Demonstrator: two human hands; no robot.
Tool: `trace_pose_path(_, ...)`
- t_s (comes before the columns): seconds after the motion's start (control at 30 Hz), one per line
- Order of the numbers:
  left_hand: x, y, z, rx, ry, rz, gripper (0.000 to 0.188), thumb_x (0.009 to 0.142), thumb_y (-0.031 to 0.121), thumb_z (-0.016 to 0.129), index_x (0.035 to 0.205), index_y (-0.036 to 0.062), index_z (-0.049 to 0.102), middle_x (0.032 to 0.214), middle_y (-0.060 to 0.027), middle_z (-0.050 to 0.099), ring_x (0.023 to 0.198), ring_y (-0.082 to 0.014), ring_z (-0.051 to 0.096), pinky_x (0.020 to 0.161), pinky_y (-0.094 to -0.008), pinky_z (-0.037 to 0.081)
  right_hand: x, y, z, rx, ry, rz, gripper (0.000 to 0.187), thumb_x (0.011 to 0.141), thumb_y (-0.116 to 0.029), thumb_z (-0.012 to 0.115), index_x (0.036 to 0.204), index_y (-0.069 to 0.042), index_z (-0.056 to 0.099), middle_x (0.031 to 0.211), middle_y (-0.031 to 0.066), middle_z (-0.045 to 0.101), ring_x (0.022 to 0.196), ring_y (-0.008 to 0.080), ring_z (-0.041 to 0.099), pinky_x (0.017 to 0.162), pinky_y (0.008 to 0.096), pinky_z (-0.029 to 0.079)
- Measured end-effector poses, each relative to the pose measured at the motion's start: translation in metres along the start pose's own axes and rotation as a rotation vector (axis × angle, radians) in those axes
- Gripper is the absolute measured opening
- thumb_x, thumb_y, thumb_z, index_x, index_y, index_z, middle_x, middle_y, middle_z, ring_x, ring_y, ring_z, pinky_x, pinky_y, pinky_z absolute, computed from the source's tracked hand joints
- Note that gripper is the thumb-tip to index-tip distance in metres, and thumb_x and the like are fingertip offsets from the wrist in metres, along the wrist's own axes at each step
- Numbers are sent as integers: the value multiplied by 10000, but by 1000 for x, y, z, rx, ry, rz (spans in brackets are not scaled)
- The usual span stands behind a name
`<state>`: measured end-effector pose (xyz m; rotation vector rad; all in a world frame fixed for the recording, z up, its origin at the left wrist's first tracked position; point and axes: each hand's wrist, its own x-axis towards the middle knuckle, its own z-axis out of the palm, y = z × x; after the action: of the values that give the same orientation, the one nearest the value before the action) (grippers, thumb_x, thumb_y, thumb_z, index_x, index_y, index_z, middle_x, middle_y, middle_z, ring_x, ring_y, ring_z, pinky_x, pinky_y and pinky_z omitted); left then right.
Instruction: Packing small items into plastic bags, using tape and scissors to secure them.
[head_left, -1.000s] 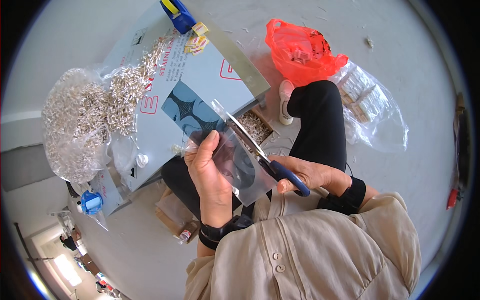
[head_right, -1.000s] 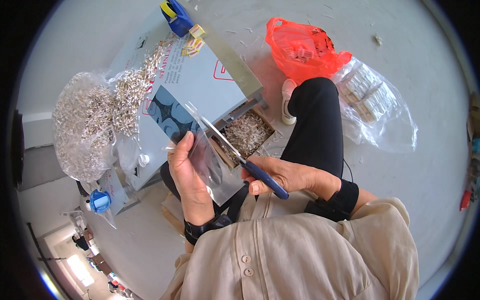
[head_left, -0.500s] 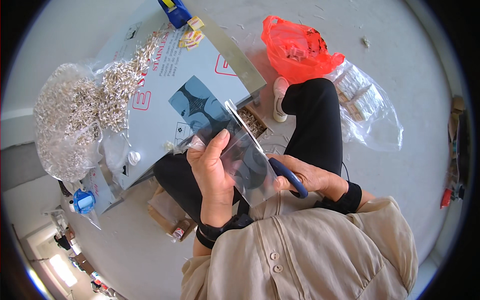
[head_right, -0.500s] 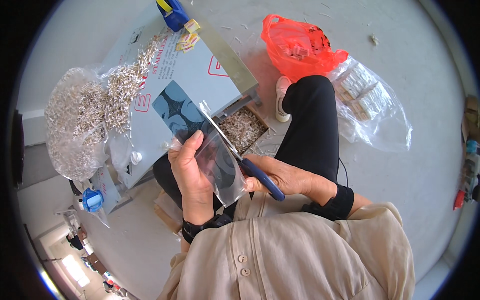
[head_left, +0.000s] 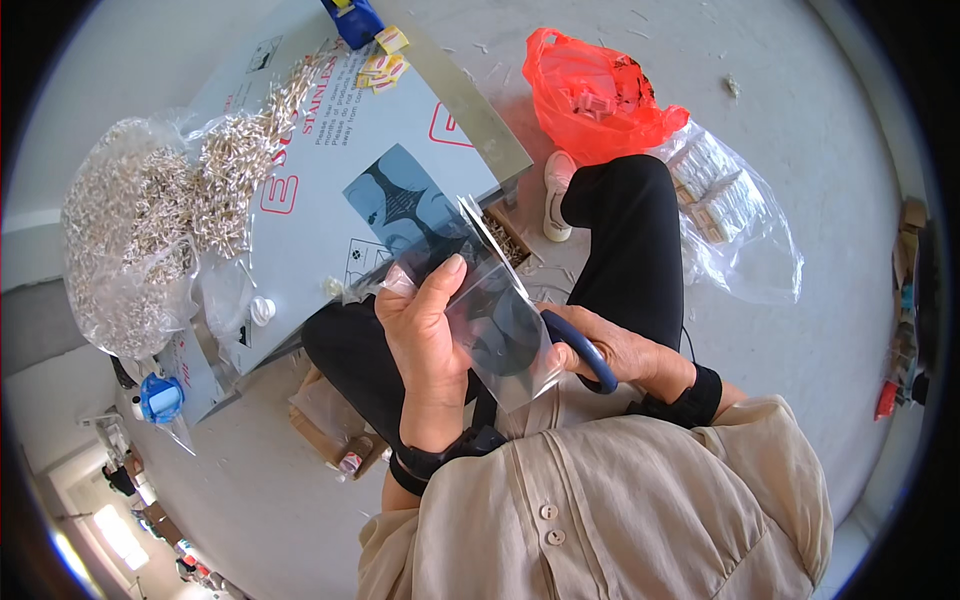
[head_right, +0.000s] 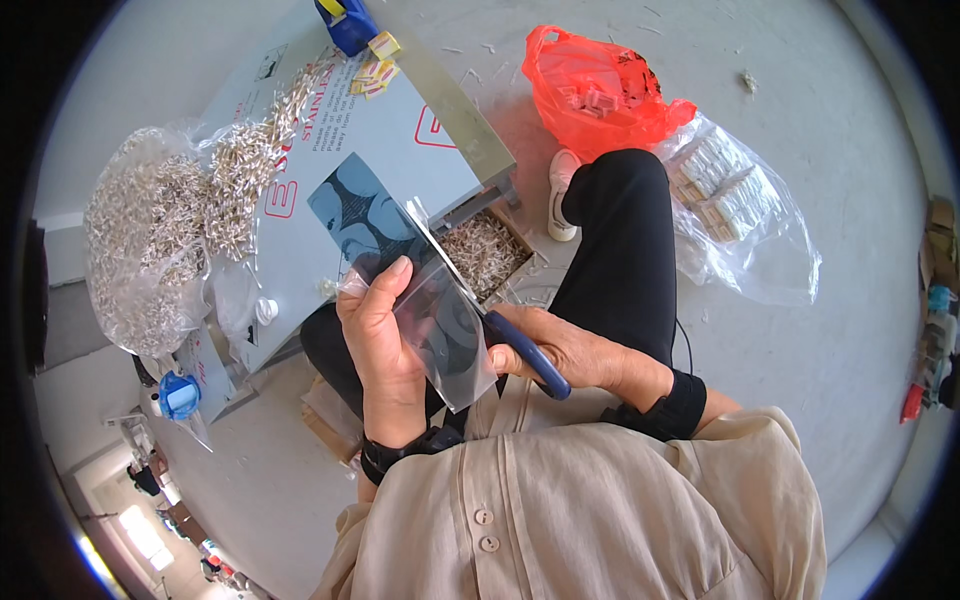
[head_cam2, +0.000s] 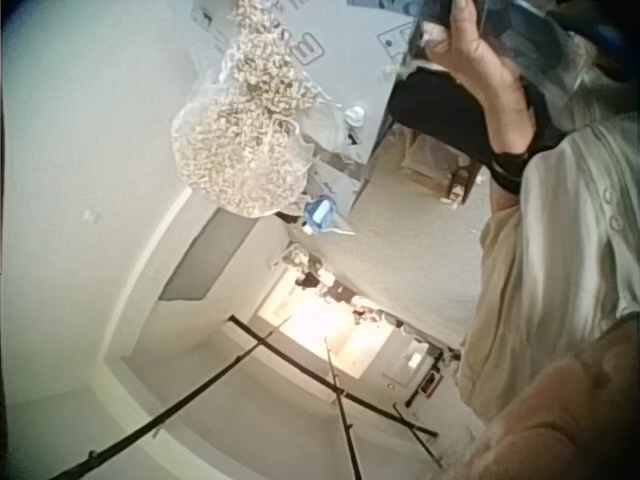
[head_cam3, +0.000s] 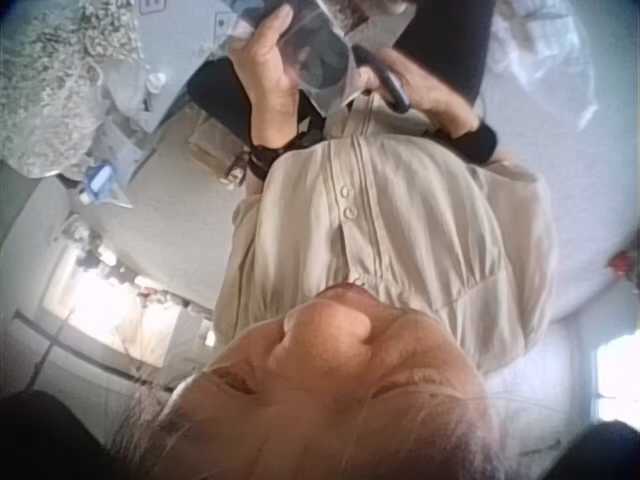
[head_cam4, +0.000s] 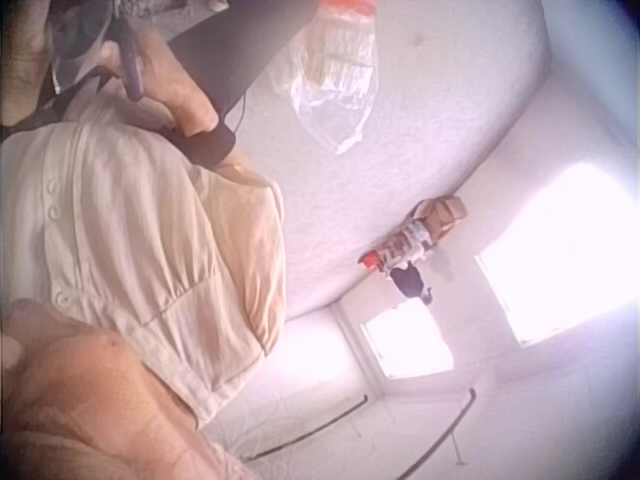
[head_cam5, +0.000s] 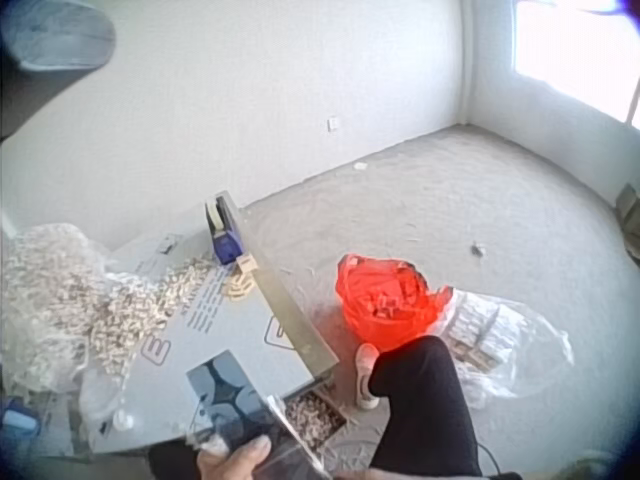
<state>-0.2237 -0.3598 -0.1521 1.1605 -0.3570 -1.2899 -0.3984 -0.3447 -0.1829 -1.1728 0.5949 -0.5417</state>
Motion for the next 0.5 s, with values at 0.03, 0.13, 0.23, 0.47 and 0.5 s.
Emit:
trace_pose_path(0.03,0,0,0,0,1,0,190,777,-42,603,950,33,620,875,-42,636,727,-124,614,652,-267,529,0,2,1,18,5,-13,595,858,-566,525,971,19,536,813,107,513,780,210,503,713,325,418)
trace_pose_path(0.13,-1,-1,1,-28,-25,8,195,776,-50,602,953,28,622,878,-46,637,726,-128,614,662,-268,531,0,5,0,22,8,-20,592,863,-566,518,967,16,535,789,91,508,759,188,499,693,312,418)
trace_pose_path(0.23,0,-2,0,-18,-14,5,198,774,-56,602,953,26,623,882,-48,638,725,-128,615,663,-268,532,-1,3,0,15,5,-7,586,867,-563,516,961,15,535,769,79,502,742,169,494,675,301,417)
trace_pose_path(0.47,0,-2,0,-13,3,3,177,775,-53,604,936,18,624,865,-52,644,713,-135,619,663,-271,531,0,5,1,-5,38,-30,561,869,-548,530,927,10,539,759,73,504,730,165,494,665,303,419)
trace_pose_path(0.5,1,-2,0,-23,-4,-12,176,774,-53,606,934,17,624,864,-52,645,713,-137,620,663,-272,531,-1,5,1,-5,39,-29,561,869,-548,530,927,10,539,759,73,504,730,165,494,665,303,419)
